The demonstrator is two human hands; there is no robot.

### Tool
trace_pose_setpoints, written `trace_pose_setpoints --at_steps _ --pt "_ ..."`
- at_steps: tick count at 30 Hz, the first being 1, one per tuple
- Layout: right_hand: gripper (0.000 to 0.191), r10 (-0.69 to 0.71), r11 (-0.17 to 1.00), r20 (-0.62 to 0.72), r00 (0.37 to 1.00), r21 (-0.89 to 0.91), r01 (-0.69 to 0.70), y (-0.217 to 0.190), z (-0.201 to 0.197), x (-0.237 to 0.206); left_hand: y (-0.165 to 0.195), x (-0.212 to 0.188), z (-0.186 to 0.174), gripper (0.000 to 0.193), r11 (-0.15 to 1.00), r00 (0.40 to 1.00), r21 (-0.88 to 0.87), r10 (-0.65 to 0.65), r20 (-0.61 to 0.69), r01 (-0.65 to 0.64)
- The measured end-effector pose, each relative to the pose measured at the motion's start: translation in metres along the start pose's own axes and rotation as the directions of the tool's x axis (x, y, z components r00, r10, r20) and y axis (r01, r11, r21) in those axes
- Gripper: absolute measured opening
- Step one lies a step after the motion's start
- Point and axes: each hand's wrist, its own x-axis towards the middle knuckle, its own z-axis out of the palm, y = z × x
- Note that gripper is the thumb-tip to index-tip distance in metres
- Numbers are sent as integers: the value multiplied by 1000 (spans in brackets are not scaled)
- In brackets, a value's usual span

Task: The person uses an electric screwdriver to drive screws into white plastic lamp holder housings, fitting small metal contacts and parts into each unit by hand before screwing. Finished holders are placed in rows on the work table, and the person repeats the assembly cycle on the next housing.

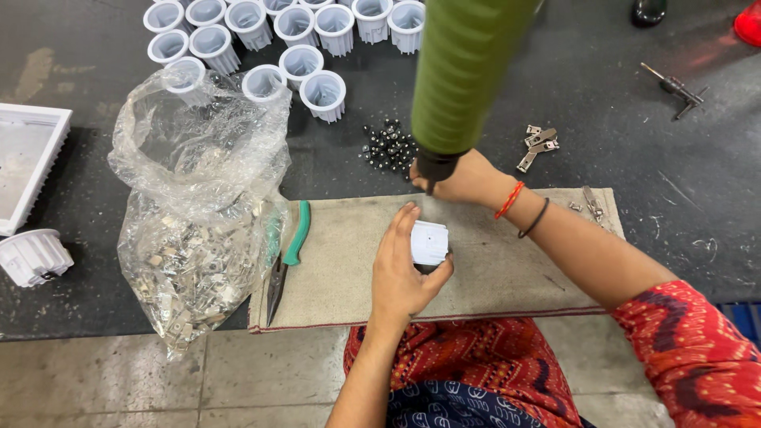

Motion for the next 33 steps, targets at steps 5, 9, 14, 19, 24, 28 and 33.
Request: trace_pose_setpoints --at_steps 5,9,14,19,24,28,33 --pt "18 159 936 28 987 -321 -142 6 -26 -1 -1 -1 1 80 1000 1000 0 -7 -2 7" --pt "18 -6 988 -110 994 -153 -11 18 -34 -1 1 0 1 80 1000 1000 3 -23 2 23" --pt "24 53 942 7 999 -331 -47 30 -3 20 1 1 -1 79 1000 1000 -2 -13 1 13" --pt "19 -25 979 -16 1000 -205 21 38 4 28 2 0 0 79 1000 1000 8 -18 -7 18" --pt "17 -82 959 -83 993 -276 57 36 2 27 3 2 0 79 1000 1000 -15 -23 7 23" --pt "21 -31 953 -40 999 -301 18 38 -6 18 5 3 0 79 999 999 -11 -31 9 31" --pt "17 43 980 -129 991 -185 -66 77 -75 -36 6 3 -1 81 1000 1000 -17 -26 -3 26"
